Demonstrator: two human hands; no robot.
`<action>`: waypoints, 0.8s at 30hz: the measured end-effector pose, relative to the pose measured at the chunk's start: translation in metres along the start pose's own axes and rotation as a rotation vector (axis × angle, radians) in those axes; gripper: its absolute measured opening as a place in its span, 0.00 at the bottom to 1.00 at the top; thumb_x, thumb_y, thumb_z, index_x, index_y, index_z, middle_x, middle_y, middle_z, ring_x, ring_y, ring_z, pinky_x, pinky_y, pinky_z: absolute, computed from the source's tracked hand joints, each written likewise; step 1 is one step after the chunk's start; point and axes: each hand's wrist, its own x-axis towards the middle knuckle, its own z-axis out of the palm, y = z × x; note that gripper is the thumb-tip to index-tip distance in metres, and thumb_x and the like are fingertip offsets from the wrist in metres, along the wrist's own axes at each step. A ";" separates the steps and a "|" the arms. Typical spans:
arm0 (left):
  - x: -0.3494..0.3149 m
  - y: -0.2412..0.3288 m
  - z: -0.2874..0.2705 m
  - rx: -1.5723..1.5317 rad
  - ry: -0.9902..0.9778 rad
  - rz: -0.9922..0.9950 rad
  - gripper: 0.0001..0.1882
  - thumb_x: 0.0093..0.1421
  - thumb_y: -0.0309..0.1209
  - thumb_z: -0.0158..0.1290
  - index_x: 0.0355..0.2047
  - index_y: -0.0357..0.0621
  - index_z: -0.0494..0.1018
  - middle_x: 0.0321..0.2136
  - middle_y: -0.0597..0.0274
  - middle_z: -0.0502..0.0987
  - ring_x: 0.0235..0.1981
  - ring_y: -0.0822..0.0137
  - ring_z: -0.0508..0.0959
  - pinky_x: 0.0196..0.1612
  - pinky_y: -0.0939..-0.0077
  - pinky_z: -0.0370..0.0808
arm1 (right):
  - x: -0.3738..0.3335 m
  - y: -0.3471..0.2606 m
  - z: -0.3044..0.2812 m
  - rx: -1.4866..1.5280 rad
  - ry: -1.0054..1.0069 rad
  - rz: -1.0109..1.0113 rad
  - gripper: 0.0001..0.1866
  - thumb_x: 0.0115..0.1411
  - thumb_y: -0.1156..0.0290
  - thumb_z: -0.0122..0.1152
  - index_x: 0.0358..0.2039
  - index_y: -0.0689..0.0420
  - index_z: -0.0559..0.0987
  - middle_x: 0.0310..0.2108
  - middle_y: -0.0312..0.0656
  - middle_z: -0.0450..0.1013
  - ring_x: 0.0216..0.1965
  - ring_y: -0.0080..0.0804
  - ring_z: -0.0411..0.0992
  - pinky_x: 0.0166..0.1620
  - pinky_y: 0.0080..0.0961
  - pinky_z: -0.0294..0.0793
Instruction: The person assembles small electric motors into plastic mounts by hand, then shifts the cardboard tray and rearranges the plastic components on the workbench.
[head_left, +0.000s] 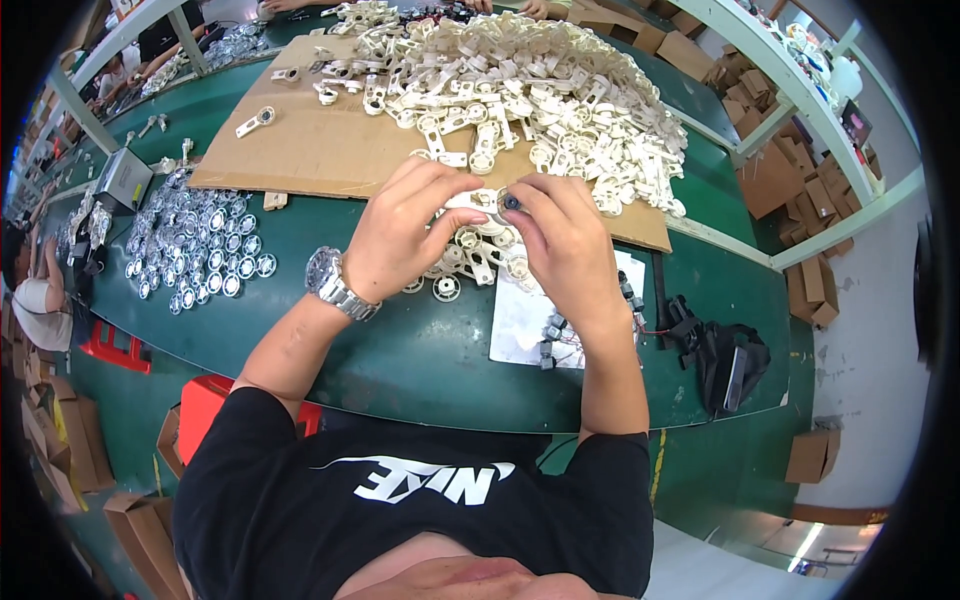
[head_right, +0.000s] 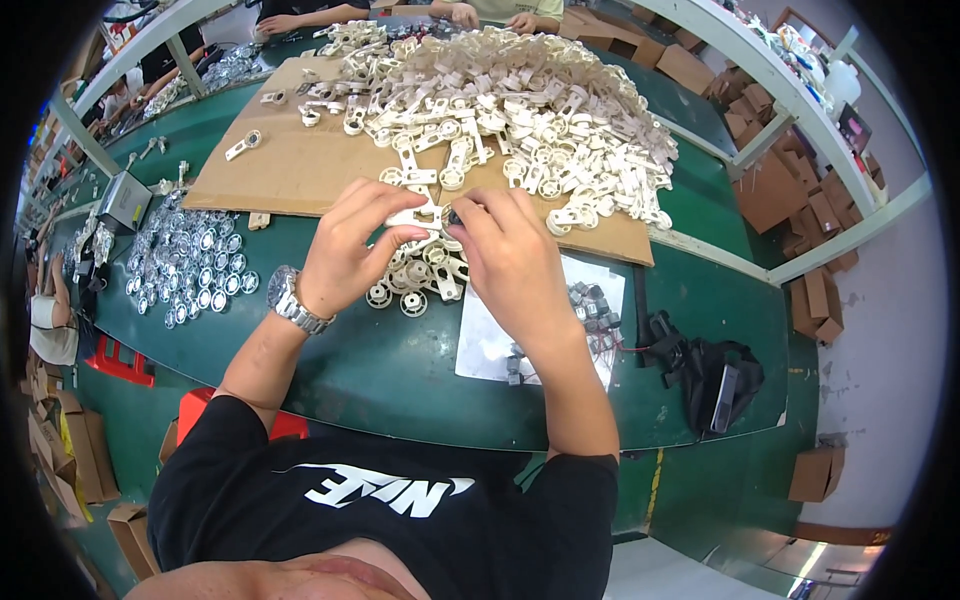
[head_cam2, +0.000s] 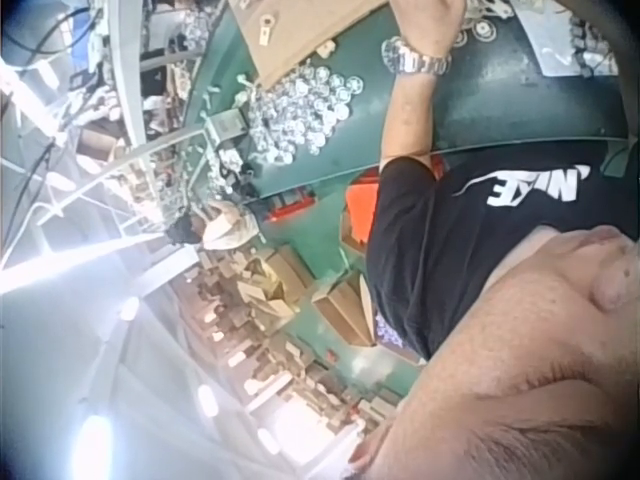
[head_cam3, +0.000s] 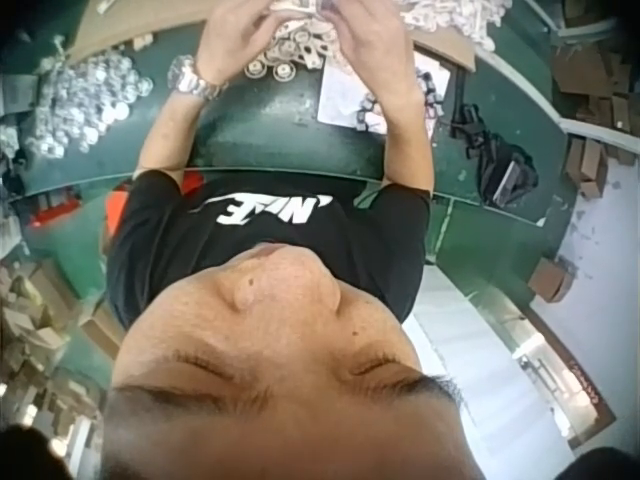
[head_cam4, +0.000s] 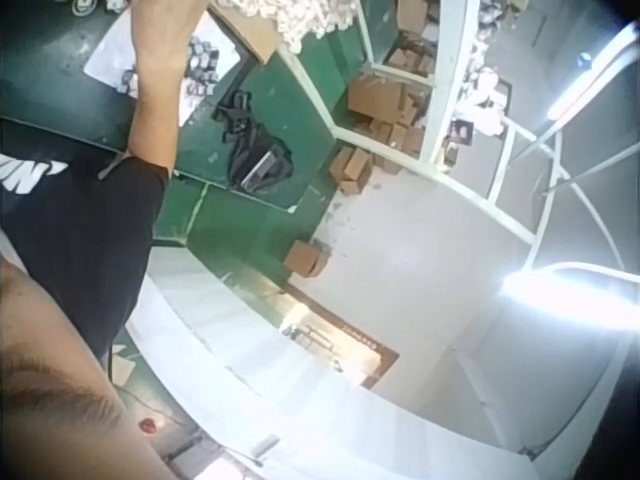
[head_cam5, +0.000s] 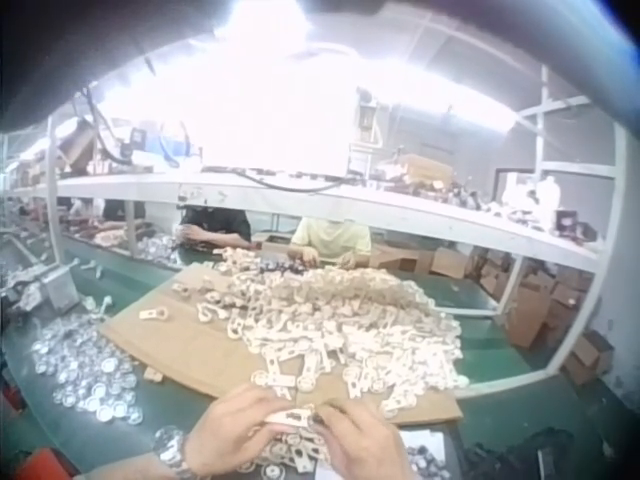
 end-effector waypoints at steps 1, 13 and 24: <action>0.000 0.000 -0.001 0.002 -0.002 0.001 0.16 0.55 0.27 0.67 0.44 0.39 0.80 0.38 0.56 0.82 0.40 0.54 0.79 0.44 0.64 0.76 | 0.001 -0.002 -0.002 0.010 -0.003 0.013 0.13 0.55 0.80 0.69 0.42 0.62 0.80 0.39 0.45 0.76 0.39 0.46 0.73 0.43 0.39 0.75; 0.000 0.002 -0.006 -0.026 0.014 -0.012 0.16 0.55 0.25 0.66 0.44 0.40 0.81 0.38 0.56 0.82 0.40 0.55 0.79 0.43 0.65 0.76 | 0.001 0.012 0.003 0.375 -0.003 0.206 0.13 0.54 0.81 0.70 0.41 0.58 0.84 0.38 0.42 0.75 0.41 0.38 0.73 0.42 0.30 0.73; 0.005 0.002 -0.005 0.013 0.040 0.081 0.15 0.54 0.25 0.66 0.42 0.39 0.80 0.37 0.55 0.80 0.41 0.54 0.78 0.44 0.63 0.75 | -0.008 0.025 0.009 0.570 -0.068 0.388 0.19 0.54 0.76 0.75 0.48 0.51 0.85 0.41 0.36 0.71 0.42 0.22 0.70 0.41 0.22 0.74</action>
